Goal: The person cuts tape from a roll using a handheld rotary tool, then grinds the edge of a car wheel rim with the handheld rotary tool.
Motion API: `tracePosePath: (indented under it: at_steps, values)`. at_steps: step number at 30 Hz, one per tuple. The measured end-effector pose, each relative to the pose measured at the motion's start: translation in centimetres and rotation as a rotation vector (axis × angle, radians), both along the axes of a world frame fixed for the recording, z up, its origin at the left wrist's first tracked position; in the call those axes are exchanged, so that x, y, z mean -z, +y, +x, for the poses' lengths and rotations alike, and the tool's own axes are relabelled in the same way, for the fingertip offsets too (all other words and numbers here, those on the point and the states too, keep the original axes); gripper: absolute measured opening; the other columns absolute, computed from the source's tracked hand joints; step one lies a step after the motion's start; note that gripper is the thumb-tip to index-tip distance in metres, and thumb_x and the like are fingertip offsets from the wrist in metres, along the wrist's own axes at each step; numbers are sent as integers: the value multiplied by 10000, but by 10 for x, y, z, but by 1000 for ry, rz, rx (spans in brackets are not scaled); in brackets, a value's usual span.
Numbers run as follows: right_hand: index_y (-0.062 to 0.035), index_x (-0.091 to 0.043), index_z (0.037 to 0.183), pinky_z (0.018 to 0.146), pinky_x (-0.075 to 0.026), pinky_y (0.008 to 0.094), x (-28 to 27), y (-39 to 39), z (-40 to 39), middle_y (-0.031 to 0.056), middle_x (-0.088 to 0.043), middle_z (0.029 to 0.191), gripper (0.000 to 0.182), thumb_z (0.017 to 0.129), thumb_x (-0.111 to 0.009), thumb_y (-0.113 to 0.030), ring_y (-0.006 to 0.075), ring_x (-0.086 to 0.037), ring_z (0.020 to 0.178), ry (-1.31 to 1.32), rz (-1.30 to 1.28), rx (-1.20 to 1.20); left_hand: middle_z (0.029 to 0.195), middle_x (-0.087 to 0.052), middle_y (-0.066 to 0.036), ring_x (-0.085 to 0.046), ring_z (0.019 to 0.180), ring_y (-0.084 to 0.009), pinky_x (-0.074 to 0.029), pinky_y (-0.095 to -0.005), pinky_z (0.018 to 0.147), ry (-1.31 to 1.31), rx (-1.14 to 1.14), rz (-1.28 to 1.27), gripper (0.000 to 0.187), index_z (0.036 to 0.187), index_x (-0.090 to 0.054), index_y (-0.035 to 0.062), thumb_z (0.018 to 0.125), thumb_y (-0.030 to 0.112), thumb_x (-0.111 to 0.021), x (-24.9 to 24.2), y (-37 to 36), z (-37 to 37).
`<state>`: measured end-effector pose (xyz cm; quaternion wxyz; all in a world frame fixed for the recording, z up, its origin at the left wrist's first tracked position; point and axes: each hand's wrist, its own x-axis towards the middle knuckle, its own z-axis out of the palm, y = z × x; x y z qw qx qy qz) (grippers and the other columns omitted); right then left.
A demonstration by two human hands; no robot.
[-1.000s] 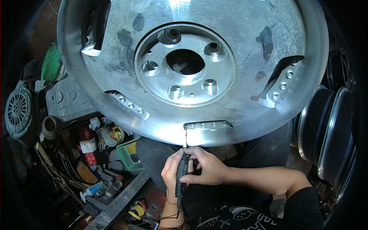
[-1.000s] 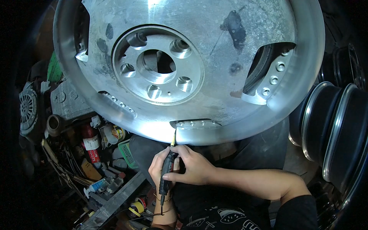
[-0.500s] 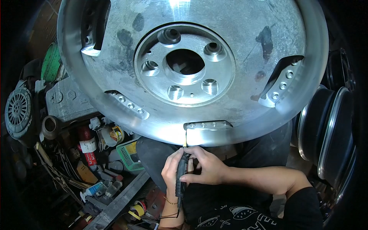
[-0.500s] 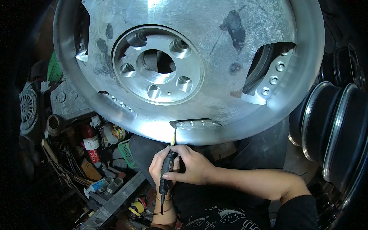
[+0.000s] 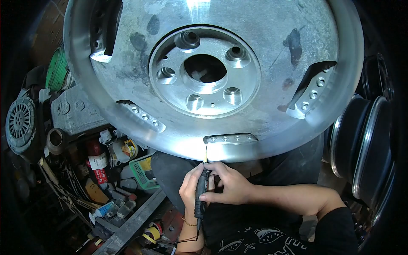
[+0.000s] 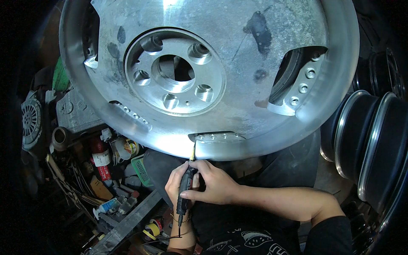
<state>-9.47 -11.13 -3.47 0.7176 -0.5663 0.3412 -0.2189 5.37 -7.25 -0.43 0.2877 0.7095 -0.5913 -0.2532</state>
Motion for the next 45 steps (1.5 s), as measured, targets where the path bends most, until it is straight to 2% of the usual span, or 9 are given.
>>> tracePosePath:
  at_steps: [1, 3, 19, 21, 25, 27, 45]
  values:
    - [48, -361, 1365, 809, -554, 349, -1, -1, -1, 207, -516, 1187, 905, 767, -821, -452, 247, -595, 1053, 0, 0, 0, 1000, -685, -208, -692, 889, -296, -538, -350, 811, 1, 13, 1, 367, 1100, -654, -44, 799, 136, -762, 0, 0, 0]
    - [84, -408, 1309, 915, -484, 433, -5, -1, -3, 301, -526, 1183, 878, 799, -749, -543, 405, -587, 1080, -13, 49, 30, 996, -685, -208, -692, 886, -295, -539, -350, 810, 2, 27, 2, 367, 1102, -654, -44, 797, 130, -762, 0, 0, 1]
    - [92, -387, 1334, 948, -471, 439, -8, -2, -6, 313, -514, 1210, 896, 807, -737, -542, 419, -566, 1123, -1, 75, 18, 968, -685, -201, -690, 856, -272, -537, -329, 788, 9, 33, 21, 365, 1103, -656, -45, 787, 102, -765, -2, -2, -2]
    - [55, -326, 1401, 822, -544, 357, -7, 0, -6, 223, -494, 1204, 928, 785, -807, -446, 264, -575, 1077, 55, 54, -18, 968, -685, -201, -690, 855, -272, -537, -329, 788, 13, 33, 33, 365, 1102, -657, -45, 786, 103, -766, -2, -2, -2]
    - [56, -328, 1399, 821, -544, 360, -7, 0, -5, 221, -493, 1204, 925, 787, -804, -449, 264, -574, 1075, 62, 58, -16, 966, -687, -200, -693, 857, -274, -539, -331, 785, 6, 38, 7, 365, 1102, -657, -45, 791, 114, -762, 0, -1, -1]
    - [103, -391, 1326, 958, -469, 442, -10, -3, -4, 328, -502, 1228, 900, 810, -727, -554, 428, -560, 1138, 21, 76, -1, 964, -687, -201, -694, 859, -275, -540, -332, 785, 2, 30, -10, 364, 1101, -657, -45, 793, 118, -761, 0, -1, -1]
    - [112, -356, 1342, 938, -478, 451, -13, -3, -5, 342, -480, 1236, 905, 832, -708, -547, 432, -563, 1123, 21, 93, -12, 954, -686, -187, -683, 850, -248, -535, -316, 771, 3, 30, -9, 371, 1095, -659, -41, 803, 162, -763, 2, -1, -1]
